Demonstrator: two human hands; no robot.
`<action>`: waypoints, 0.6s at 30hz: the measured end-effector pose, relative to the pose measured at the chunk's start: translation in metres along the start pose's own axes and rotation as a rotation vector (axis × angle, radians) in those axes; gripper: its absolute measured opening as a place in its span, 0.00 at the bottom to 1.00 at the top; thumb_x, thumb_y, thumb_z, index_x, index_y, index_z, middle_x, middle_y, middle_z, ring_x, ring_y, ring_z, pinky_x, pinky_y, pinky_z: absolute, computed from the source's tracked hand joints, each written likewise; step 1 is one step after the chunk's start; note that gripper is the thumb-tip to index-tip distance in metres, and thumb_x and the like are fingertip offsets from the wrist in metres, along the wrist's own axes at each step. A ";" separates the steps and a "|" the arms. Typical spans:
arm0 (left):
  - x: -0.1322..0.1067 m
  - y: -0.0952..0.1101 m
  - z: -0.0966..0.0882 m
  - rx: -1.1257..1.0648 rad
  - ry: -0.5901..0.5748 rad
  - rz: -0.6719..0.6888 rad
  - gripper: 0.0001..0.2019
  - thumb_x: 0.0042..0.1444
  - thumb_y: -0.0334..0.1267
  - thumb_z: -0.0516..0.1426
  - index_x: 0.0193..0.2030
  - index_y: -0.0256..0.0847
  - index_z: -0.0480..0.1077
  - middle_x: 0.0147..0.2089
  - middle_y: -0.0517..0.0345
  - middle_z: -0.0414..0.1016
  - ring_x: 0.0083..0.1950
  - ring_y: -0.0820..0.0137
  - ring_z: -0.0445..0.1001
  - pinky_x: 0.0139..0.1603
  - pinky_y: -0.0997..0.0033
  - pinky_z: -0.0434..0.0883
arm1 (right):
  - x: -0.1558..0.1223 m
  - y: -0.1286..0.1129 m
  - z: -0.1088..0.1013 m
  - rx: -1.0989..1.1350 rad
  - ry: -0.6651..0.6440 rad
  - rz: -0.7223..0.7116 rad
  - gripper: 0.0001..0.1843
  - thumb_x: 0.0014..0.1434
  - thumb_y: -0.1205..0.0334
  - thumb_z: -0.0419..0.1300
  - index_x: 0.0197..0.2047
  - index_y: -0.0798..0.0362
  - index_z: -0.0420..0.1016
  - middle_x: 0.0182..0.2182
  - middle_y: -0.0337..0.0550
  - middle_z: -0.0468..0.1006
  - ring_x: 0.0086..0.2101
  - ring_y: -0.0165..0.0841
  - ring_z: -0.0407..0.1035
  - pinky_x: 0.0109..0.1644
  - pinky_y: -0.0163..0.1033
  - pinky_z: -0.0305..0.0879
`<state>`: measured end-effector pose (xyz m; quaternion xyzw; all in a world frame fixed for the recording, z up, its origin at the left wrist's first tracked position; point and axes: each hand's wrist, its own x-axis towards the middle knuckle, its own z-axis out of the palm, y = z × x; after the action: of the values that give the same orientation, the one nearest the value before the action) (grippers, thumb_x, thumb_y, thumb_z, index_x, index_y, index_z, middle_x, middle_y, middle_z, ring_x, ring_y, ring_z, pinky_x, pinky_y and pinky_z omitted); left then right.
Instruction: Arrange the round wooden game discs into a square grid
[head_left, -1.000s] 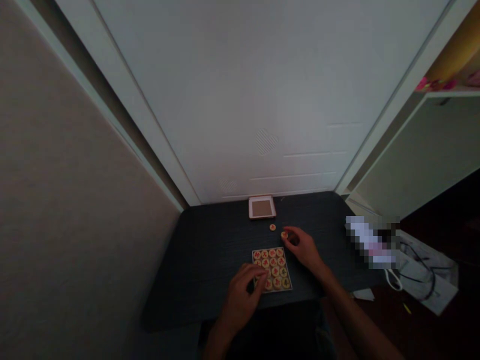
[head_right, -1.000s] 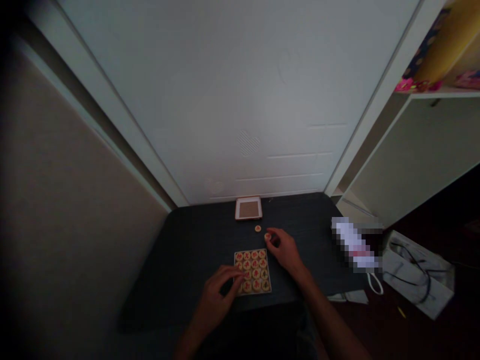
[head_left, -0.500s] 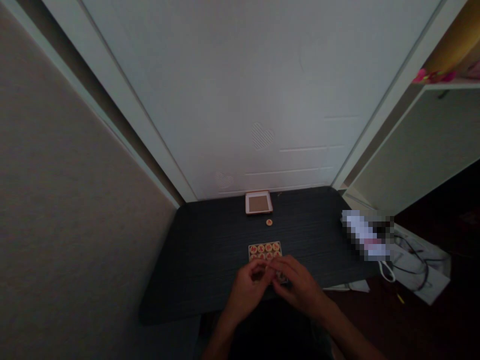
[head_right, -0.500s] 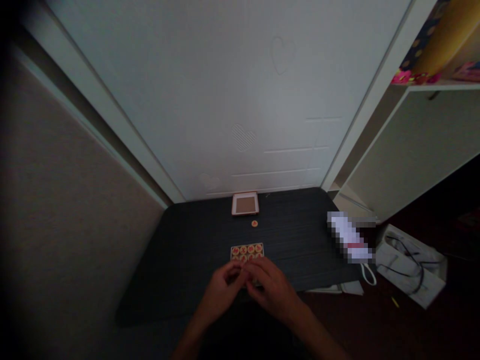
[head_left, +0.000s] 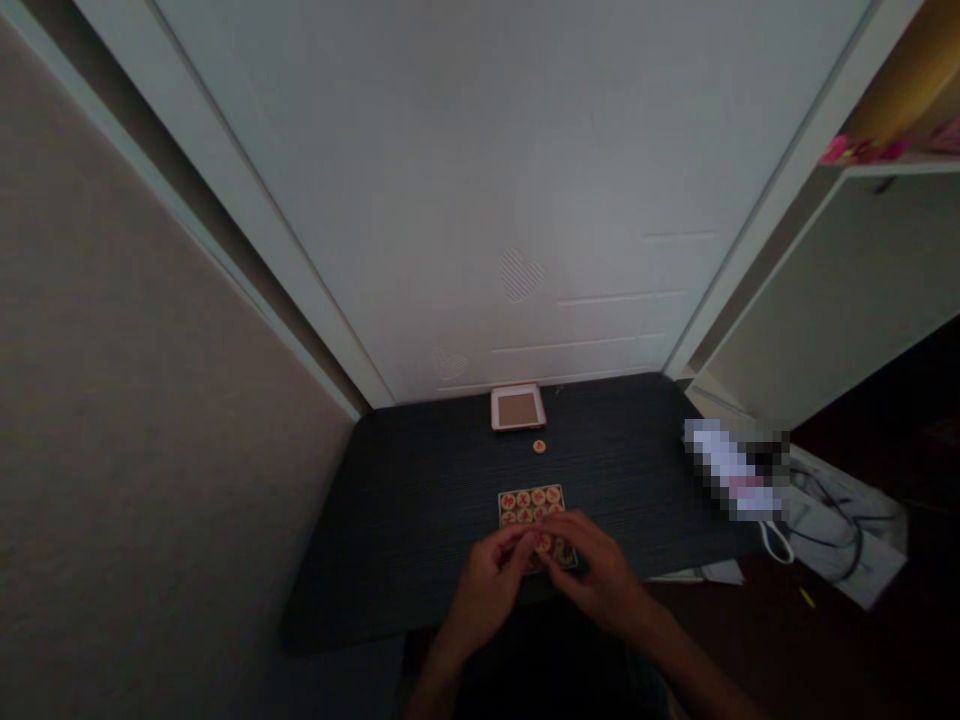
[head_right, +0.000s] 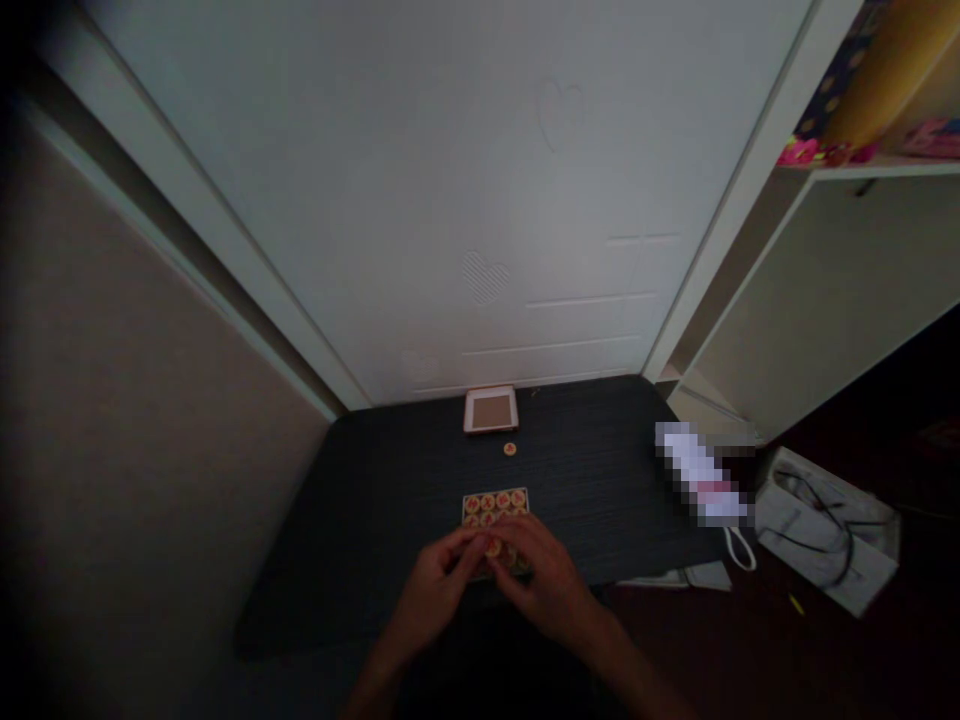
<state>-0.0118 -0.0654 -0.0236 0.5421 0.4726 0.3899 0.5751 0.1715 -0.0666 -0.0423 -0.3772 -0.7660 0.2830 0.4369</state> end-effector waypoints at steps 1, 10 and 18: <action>0.000 0.000 0.000 -0.015 -0.010 0.003 0.14 0.65 0.45 0.57 0.50 0.40 0.78 0.50 0.50 0.82 0.49 0.60 0.80 0.53 0.63 0.75 | 0.000 0.000 0.000 0.016 -0.002 0.027 0.19 0.64 0.65 0.60 0.58 0.45 0.73 0.49 0.46 0.79 0.51 0.39 0.73 0.57 0.46 0.71; -0.003 -0.001 0.002 0.019 0.030 0.049 0.12 0.64 0.43 0.58 0.51 0.42 0.74 0.53 0.49 0.80 0.51 0.61 0.80 0.54 0.63 0.75 | 0.010 -0.008 -0.002 0.155 0.016 0.224 0.14 0.65 0.60 0.62 0.54 0.45 0.77 0.49 0.45 0.79 0.50 0.38 0.73 0.56 0.43 0.69; -0.004 -0.009 0.005 0.212 0.072 0.114 0.08 0.65 0.41 0.57 0.49 0.46 0.71 0.50 0.54 0.82 0.50 0.64 0.81 0.51 0.66 0.75 | 0.006 -0.004 0.003 0.229 0.046 0.403 0.10 0.64 0.56 0.62 0.47 0.48 0.80 0.44 0.42 0.81 0.40 0.35 0.75 0.44 0.37 0.69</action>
<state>-0.0086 -0.0715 -0.0318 0.6115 0.4998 0.3890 0.4743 0.1653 -0.0642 -0.0380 -0.4769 -0.6278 0.4409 0.4290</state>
